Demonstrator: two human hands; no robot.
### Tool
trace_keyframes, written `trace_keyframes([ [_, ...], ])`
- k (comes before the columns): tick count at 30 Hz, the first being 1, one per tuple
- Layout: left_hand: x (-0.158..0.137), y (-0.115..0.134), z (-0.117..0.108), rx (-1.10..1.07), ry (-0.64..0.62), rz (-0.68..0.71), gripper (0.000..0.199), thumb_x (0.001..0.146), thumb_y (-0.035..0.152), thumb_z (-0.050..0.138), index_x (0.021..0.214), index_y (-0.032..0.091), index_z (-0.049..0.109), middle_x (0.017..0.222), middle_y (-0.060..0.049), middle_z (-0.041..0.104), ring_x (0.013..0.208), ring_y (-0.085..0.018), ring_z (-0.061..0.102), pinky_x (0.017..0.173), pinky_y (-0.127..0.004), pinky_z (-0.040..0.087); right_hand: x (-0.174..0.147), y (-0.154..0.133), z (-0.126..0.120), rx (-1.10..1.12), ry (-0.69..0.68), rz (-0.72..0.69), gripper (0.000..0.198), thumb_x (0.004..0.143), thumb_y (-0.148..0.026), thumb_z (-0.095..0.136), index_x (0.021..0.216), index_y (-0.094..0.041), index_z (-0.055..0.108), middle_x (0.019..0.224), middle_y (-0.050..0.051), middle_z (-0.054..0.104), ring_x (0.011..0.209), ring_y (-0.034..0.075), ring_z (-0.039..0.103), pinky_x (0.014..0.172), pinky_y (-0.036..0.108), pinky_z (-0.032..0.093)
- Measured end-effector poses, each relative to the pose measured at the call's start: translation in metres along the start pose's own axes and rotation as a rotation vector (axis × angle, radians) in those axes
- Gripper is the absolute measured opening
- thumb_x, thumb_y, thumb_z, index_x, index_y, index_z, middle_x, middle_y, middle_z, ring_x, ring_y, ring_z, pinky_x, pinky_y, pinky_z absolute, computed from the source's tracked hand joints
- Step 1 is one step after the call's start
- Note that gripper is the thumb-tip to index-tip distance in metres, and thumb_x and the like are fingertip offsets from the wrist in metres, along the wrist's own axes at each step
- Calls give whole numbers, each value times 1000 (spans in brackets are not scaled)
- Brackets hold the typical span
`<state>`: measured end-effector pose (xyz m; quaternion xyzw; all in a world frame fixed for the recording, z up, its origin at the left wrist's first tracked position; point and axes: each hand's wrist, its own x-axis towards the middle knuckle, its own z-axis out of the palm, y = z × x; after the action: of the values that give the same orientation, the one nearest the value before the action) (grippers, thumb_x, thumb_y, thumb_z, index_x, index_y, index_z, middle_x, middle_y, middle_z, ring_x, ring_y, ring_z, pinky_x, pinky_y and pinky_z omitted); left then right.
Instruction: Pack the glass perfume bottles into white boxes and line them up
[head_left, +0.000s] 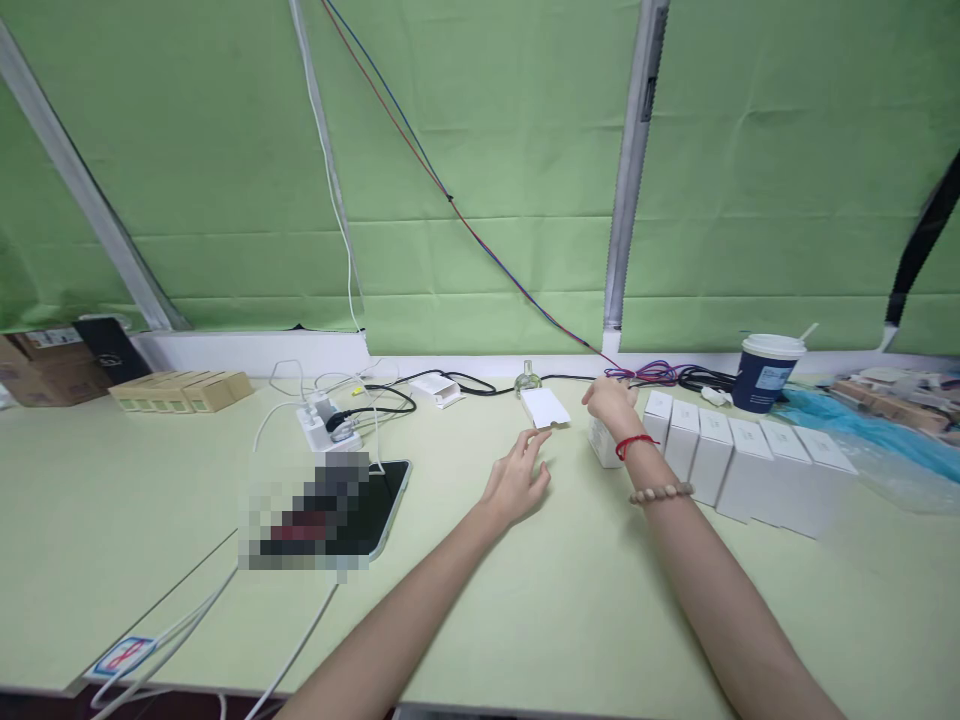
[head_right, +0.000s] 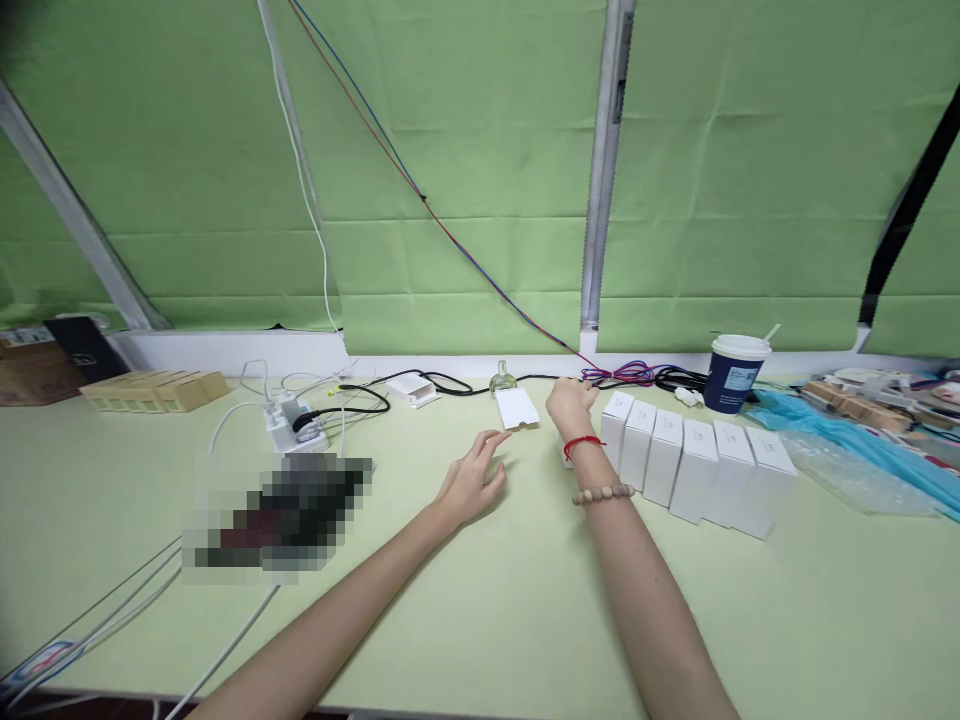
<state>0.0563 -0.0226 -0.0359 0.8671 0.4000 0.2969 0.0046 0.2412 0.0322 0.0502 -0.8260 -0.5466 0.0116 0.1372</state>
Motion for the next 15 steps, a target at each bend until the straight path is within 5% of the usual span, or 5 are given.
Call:
trace_keyframes([
  [9, 0, -3, 6, -14, -22, 37, 42, 80, 18, 39, 122, 21, 38, 114, -6, 52, 100, -18, 54, 79, -32, 48, 3, 5, 13, -59, 176, 27, 32, 74, -11, 51, 100, -17, 69, 110, 17, 59, 106, 32, 47, 87, 44, 26],
  [15, 1, -4, 8, -43, -17, 62, 41, 77, 16, 41, 118, 20, 41, 112, -7, 52, 102, -19, 52, 87, -36, 46, -2, 1, 12, -111, 83, 15, 32, 75, -18, 55, 105, -12, 65, 119, 20, 52, 112, 34, 42, 87, 44, 27],
])
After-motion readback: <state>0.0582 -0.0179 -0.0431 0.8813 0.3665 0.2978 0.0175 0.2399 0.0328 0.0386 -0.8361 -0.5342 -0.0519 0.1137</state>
